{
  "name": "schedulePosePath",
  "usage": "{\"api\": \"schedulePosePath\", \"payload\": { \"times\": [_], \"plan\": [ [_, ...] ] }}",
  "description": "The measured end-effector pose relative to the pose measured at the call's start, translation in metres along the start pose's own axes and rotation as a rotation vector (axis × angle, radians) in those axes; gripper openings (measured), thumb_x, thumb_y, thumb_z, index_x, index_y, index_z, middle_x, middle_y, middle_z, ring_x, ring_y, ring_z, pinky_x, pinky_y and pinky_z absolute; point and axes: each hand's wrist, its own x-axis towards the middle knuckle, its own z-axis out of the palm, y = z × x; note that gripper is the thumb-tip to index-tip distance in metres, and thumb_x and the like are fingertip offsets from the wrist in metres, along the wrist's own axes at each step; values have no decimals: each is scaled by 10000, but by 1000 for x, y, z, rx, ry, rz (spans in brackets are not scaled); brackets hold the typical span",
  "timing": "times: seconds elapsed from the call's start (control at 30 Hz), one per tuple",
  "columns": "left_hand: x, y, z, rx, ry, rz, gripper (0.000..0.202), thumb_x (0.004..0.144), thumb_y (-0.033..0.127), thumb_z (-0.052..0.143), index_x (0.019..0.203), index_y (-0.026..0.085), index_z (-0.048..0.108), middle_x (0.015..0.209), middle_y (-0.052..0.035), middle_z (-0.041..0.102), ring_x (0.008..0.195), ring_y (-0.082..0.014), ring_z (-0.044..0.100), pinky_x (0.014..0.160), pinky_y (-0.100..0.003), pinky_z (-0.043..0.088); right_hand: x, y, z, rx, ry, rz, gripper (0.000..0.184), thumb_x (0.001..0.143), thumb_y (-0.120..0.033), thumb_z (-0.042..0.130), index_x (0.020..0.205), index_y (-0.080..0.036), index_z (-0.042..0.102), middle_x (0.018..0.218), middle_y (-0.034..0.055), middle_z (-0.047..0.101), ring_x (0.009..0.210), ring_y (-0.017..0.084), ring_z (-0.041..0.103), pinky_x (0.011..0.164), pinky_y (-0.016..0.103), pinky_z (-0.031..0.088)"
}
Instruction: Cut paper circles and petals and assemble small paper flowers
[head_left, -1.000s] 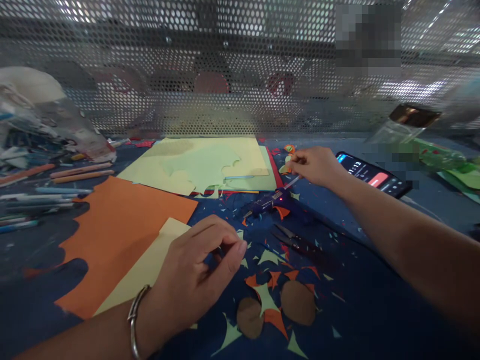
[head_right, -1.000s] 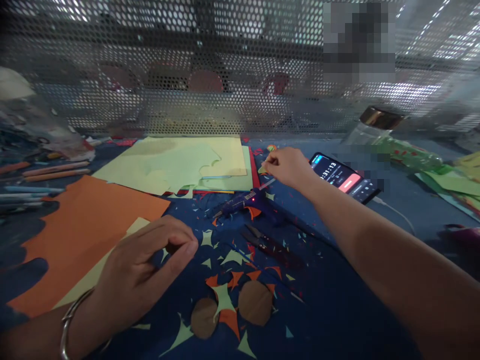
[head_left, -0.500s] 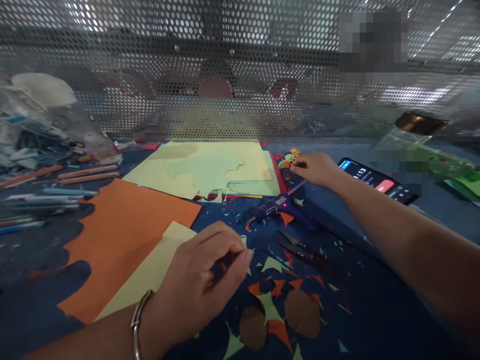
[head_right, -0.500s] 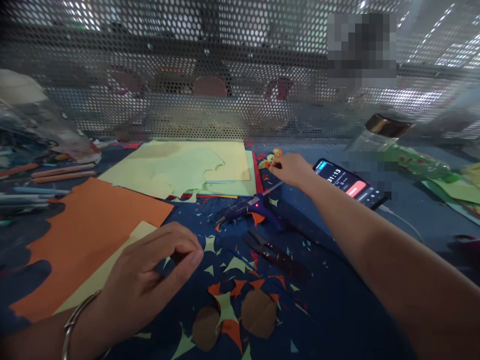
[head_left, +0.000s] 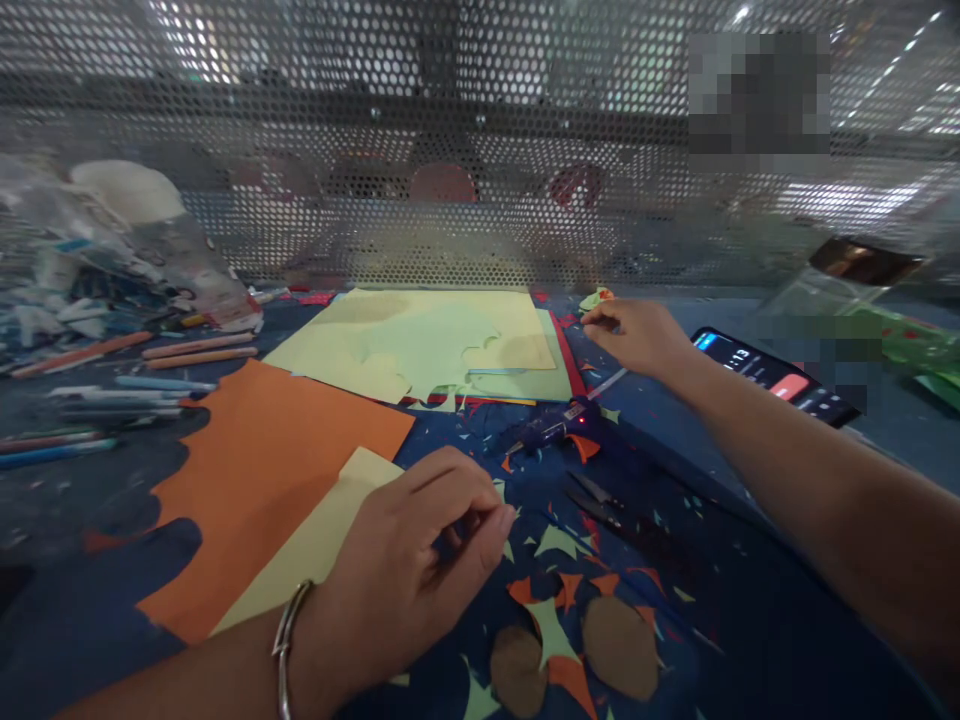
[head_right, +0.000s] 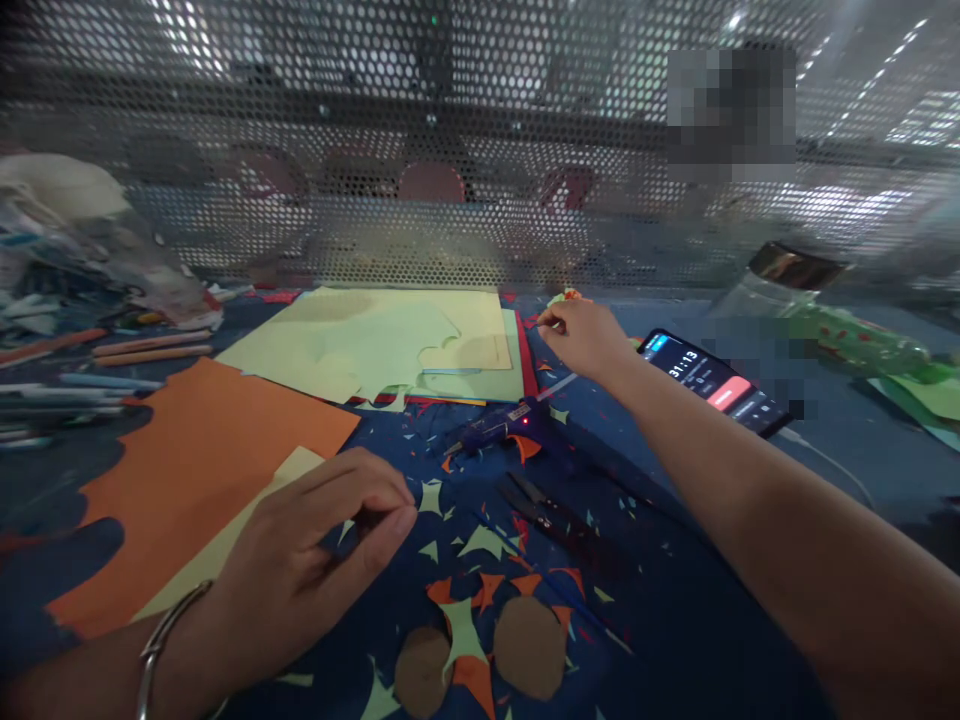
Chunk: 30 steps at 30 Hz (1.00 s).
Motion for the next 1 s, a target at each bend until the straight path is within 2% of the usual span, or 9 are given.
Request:
{"api": "schedulePosePath", "payload": {
  "times": [0.2, 0.27, 0.4, 0.47, 0.53, 0.63, 0.73, 0.9, 1.0],
  "plan": [
    [16, -20, -22, 238, -54, -208, 133, 985, 244, 513, 1004, 241, 644, 1025, -35, 656, 777, -145, 649, 633, -272, 507, -81, -39, -29, 206, -60, -176, 212, 943, -367, 591, 891, -237, 750, 866, 17, 771, 760, 172, 695, 678, 279, 515],
    [22, -32, -39, 378, -48, -287, 145, 965, 285, 531, 1038, 243, 650, 1033, -51, 673, 847, -203, 673, 684, -329, 514, -109, -45, -35, 326, -115, -231, 255, 961, -409, 571, 869, -248, 746, 845, 25, 761, 742, 176, 690, 610, 277, 502],
    [32, -58, -83, 644, -28, -442, 263, 947, 358, 521, 1160, 230, 607, 1261, -120, 653, 1105, -331, 651, 832, -447, 500, -151, -45, -41, 396, -166, -262, 257, 994, -424, 543, 892, -286, 736, 834, 33, 740, 700, 184, 678, 561, 297, 517],
    [35, -71, -102, 669, -62, -502, 275, 923, 384, 556, 1137, 218, 598, 1272, -148, 655, 1126, -339, 651, 893, -455, 487, -164, -43, -42, 391, -140, -278, 241, 991, -430, 543, 897, -305, 726, 853, 35, 742, 711, 199, 691, 579, 326, 544],
    [36, -81, -112, 646, -111, -587, 291, 907, 431, 572, 1113, 229, 611, 1233, -153, 685, 1103, -339, 670, 853, -436, 500, -173, -42, -42, 386, -114, -282, 218, 987, -423, 547, 896, -319, 715, 858, 30, 745, 707, 205, 701, 600, 346, 569],
    [35, -83, -113, 597, -184, -605, 319, 909, 489, 549, 1076, 236, 648, 1130, -121, 735, 1023, -310, 706, 771, -385, 517, -183, -43, -41, 398, -85, -287, 183, 974, -414, 562, 901, -337, 711, 857, 27, 752, 702, 218, 712, 596, 361, 586],
    [31, -72, -106, 608, -278, -558, 354, 910, 527, 518, 1038, 238, 678, 1074, -90, 756, 973, -285, 714, 751, -353, 505, -189, -44, -40, 399, -111, -285, 197, 976, -412, 553, 881, -332, 707, 839, 27, 748, 696, 219, 713, 581, 356, 586],
    [23, -60, -102, 638, -461, -527, 525, 755, 607, 697, 1114, 227, 654, 1056, -111, 742, 909, -307, 701, 680, -344, 474, -192, -44, -36, 375, -185, -290, 221, 978, -418, 552, 878, -311, 717, 839, 29, 744, 704, 211, 705, 600, 340, 568],
    [21, -66, -102, 591, -510, -525, 412, 753, 578, 717, 972, 238, 642, 867, -71, 717, 730, -257, 664, 611, -328, 436, -192, -44, -37, 359, -195, -280, 227, 989, -414, 551, 904, -298, 726, 875, 30, 744, 755, 202, 701, 649, 333, 555]
  ]
}}
